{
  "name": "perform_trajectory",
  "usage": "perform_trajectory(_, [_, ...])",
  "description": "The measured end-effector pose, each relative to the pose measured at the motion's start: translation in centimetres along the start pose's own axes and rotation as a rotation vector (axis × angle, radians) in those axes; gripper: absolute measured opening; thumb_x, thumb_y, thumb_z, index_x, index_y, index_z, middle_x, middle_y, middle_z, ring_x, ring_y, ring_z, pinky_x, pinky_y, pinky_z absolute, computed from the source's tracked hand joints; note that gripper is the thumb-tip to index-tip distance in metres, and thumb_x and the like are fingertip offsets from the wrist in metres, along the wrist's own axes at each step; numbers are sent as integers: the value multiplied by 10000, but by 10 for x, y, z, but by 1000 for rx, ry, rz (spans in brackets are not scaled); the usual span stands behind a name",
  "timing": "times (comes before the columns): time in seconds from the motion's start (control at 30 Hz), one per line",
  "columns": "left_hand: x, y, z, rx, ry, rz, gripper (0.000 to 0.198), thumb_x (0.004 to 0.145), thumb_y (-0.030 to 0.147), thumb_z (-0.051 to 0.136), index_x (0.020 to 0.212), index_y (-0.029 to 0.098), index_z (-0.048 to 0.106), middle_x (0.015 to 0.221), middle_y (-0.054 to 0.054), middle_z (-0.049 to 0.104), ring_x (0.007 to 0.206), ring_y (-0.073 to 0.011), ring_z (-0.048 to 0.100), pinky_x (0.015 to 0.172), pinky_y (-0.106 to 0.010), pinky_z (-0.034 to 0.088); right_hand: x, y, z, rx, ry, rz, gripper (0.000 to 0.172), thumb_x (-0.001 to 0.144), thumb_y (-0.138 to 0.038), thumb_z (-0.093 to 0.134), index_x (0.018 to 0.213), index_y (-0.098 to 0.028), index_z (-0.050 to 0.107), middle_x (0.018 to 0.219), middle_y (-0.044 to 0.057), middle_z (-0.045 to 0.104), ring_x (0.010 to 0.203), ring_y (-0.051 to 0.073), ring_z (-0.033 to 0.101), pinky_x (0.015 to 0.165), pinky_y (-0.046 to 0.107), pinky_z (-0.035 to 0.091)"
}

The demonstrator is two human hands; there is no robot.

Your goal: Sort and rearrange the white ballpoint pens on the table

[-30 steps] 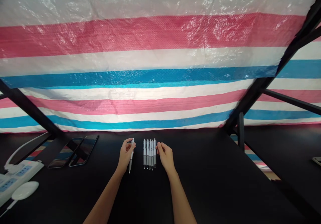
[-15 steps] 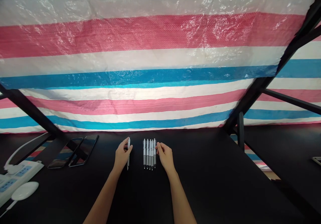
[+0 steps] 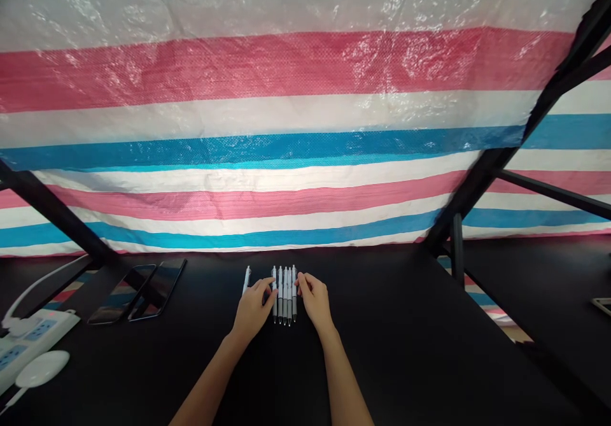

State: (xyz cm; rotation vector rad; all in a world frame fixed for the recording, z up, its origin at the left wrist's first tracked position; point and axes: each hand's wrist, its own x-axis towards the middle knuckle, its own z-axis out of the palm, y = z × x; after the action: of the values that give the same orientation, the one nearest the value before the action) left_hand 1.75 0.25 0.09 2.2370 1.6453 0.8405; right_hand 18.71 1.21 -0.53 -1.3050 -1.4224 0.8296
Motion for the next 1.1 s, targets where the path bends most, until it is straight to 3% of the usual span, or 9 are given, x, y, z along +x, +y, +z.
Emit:
perform_trajectory(0.1, [-1, 2, 2, 34, -66, -5, 304, 864, 323, 408, 1086, 195, 572, 695, -28, 596, 672, -189, 575, 667, -309, 378, 0, -1, 0, -3, -8, -4, 452, 871, -526, 387, 651, -180, 578, 525, -4, 491, 506, 142, 478, 511, 246, 371])
perform_trajectory(0.4, [0, 2, 1, 37, -111, -23, 300, 853, 287, 379, 1060, 206, 580, 691, -30, 616, 688, -196, 582, 689, -322, 364, 0, 0, 1, -16, -7, -15, 462, 868, -536, 380, 652, -182, 582, 525, -2, 496, 500, 141, 472, 503, 244, 371])
perform_trajectory(1.1, [0, 4, -1, 66, -124, -12, 291, 849, 221, 357, 1017, 191, 593, 739, -39, 631, 714, -198, 595, 704, -320, 376, 0, -2, 0, -13, -12, -4, 461, 865, -537, 383, 650, -182, 582, 522, -3, 496, 499, 144, 471, 507, 246, 363])
